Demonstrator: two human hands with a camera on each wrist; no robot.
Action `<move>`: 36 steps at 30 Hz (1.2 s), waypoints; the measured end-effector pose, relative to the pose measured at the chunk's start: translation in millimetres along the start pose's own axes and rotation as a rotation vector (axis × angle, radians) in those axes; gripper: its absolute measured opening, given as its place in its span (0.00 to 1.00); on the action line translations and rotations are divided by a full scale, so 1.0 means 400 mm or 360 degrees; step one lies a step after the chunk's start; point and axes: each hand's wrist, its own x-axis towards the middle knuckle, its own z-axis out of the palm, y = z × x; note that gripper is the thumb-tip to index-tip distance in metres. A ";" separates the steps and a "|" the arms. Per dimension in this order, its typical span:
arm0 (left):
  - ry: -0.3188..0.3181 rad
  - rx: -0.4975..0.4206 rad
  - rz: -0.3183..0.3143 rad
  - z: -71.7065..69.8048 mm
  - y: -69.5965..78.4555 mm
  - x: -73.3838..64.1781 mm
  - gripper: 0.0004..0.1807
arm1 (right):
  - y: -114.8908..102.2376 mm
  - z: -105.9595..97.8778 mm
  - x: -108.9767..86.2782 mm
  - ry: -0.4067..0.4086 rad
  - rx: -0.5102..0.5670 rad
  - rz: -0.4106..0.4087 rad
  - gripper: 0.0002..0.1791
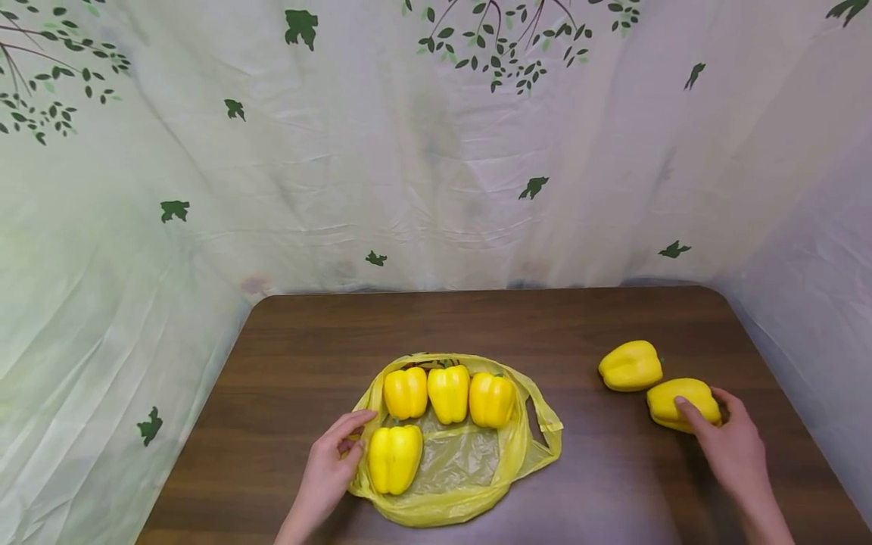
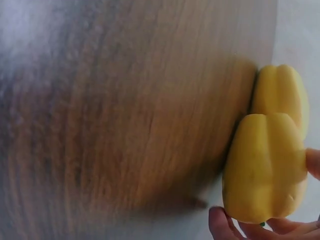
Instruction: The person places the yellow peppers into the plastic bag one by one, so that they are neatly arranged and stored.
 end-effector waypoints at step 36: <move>-0.0021 0.0045 -0.0026 -0.008 0.002 -0.005 0.25 | -0.021 0.039 -0.048 0.0277 0.0058 -0.0015 0.44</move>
